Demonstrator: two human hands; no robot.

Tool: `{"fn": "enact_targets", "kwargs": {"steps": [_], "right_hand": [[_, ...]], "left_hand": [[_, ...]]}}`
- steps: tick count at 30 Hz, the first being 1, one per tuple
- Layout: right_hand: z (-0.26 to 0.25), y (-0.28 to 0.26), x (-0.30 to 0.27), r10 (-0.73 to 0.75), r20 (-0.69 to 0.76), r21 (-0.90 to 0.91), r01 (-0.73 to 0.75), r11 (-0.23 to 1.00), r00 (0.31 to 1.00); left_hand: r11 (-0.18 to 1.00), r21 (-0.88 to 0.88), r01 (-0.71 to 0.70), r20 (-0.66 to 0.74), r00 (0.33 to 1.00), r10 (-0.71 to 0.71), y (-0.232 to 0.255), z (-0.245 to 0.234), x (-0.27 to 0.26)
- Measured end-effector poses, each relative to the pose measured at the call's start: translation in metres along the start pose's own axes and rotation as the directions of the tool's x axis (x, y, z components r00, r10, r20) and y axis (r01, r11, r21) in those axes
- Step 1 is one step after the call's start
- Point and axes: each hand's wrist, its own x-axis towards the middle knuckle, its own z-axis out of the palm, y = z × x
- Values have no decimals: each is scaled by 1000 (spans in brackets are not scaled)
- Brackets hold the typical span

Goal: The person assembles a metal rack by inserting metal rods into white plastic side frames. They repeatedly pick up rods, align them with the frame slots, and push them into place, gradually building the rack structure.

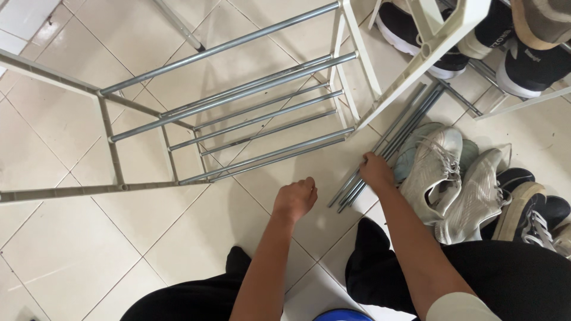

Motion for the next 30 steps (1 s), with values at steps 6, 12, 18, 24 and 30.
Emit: {"fn": "enact_targets", "kwargs": {"steps": [6,12,18,24,30], "right_hand": [[5,-2,1,34,71,-127,-24,992,997],[5,-8,-14,-104,12,-100,105,989,994],[-34,-79,-73,-196,143,-149,217,965,970],[-102,-164,-149,-512,50,-230,509,829,857],[-160,-237,-168,-847,-141,-500,701,508,512]], "left_hand": [[997,50,-52,-48,997,54,-5,2,9],[990,115,-84,-96,991,95,-14,-10,13],[944,297,-142,-113,977,183,-13,-81,-3],[904,424,-57,-282,940,191,-26,-201,-65],[835,397,382,-568,816,-103,-66,-258,-141]]}}
